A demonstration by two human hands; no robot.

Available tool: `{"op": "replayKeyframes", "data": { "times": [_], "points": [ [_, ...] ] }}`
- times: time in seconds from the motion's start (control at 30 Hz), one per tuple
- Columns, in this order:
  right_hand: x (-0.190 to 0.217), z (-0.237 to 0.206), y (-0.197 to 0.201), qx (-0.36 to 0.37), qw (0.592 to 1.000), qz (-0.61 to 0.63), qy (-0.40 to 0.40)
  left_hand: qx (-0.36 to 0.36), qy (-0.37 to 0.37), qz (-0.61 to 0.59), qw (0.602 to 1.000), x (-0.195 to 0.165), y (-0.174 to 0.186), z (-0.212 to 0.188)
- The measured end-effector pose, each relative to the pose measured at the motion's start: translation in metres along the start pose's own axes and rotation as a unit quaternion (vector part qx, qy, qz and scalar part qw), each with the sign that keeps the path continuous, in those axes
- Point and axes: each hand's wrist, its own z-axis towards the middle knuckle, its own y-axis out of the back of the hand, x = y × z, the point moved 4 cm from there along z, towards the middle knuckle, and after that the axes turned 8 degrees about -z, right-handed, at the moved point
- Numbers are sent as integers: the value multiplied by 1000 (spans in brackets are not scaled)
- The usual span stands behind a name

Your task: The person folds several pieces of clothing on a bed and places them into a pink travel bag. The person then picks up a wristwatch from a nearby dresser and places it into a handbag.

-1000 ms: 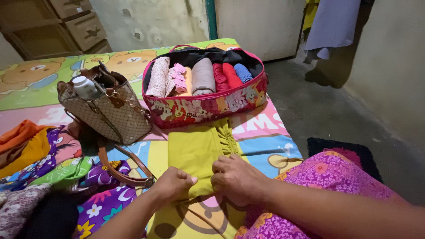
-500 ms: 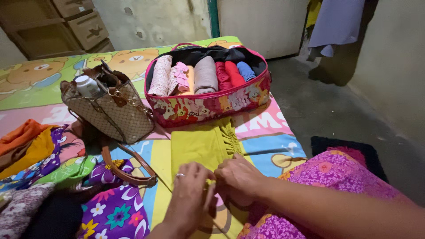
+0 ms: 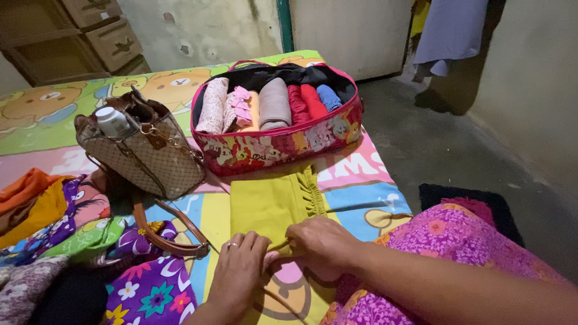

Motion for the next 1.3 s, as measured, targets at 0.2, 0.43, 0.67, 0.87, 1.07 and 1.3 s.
{"op": "replayKeyframes", "data": {
  "times": [0.2, 0.43, 0.67, 0.87, 1.07, 1.3],
  "points": [
    [-3, -12, 22, -199, 974, -13, 108, 97, 117, -42, 987, 14, 1, 20],
    [-38, -6, -5, -60, 983, 127, -117, 214, 212, -85, 950, 33, 0, 42],
    [-15, -7, 8, -132, 989, -62, 28, 244, 249, -85, 933, 47, -19, 41],
    [10, -12, 6, -53, 991, 29, 117, 309, 205, -69, 926, 51, -25, 49],
    [6, -4, -8, 49, 997, -21, 49, 222, 278, -159, 921, 41, 4, 43],
    [8, -4, -4, -3, 996, -46, 81, -43, 35, -40, 998, -11, 36, 12]
  ]
}}
